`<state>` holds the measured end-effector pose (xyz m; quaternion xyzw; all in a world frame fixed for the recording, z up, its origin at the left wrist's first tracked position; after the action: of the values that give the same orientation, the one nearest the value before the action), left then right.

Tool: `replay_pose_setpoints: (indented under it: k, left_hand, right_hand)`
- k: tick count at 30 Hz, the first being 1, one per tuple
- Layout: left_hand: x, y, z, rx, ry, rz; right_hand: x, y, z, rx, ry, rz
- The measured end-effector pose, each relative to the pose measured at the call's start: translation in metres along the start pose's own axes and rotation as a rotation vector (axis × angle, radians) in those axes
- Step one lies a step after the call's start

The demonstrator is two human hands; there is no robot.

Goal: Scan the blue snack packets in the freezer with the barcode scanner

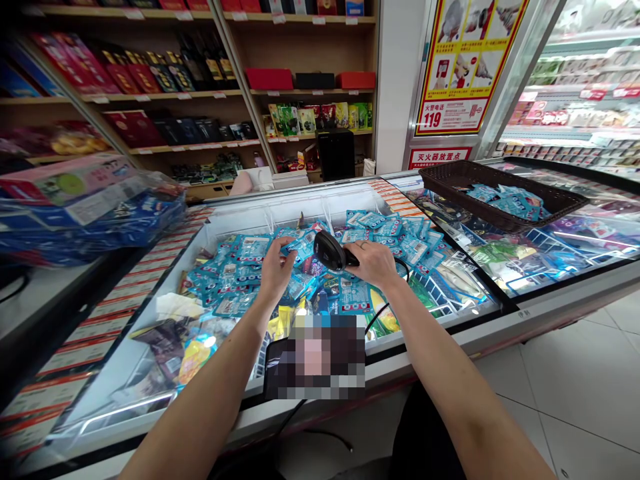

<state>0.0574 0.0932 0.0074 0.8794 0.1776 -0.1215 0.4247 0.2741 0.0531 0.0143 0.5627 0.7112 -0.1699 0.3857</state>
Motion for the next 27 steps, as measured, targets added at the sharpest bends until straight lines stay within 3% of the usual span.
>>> replay_pose_setpoints:
  k: [6, 11, 16, 18, 23, 27]
  left_hand:
    - [-0.019, 0.012, -0.002, 0.06, 0.13, -0.234]
    - [-0.041, 0.002, -0.004, -0.058, 0.193, -0.436]
    - [-0.052, 0.004, 0.002, -0.088, 0.242, -0.656]
    - [-0.042, 0.011, 0.002, -0.016, 0.166, -0.685]
    - [0.002, 0.016, 0.005, 0.178, -0.194, -0.647]
    - [0.001, 0.0, 0.005, 0.156, -0.169, -0.642]
  right_hand:
    - [-0.004, 0.016, 0.001, 0.128, 0.077, 0.045]
    - [-0.01, 0.033, 0.004, 0.288, 0.116, 0.096]
    - [-0.011, 0.034, 0.005, 0.296, 0.114, 0.098]
    - [-0.01, 0.034, 0.005, 0.296, 0.111, 0.094]
    - [-0.009, 0.034, 0.004, 0.286, 0.112, 0.079]
    - [-0.009, 0.034, 0.005, 0.288, 0.105, 0.071]
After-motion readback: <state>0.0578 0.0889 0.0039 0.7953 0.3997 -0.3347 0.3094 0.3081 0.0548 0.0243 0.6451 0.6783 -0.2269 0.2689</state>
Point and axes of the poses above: each hand's wrist, its own z-axis away from the middle knuckle, its own x-axis out of the palm, y = z × x, the point moved 8 cm from there along -z, towards the middle knuckle, and after that the axes turned 14 degrees about z, right-handed, at the moved point
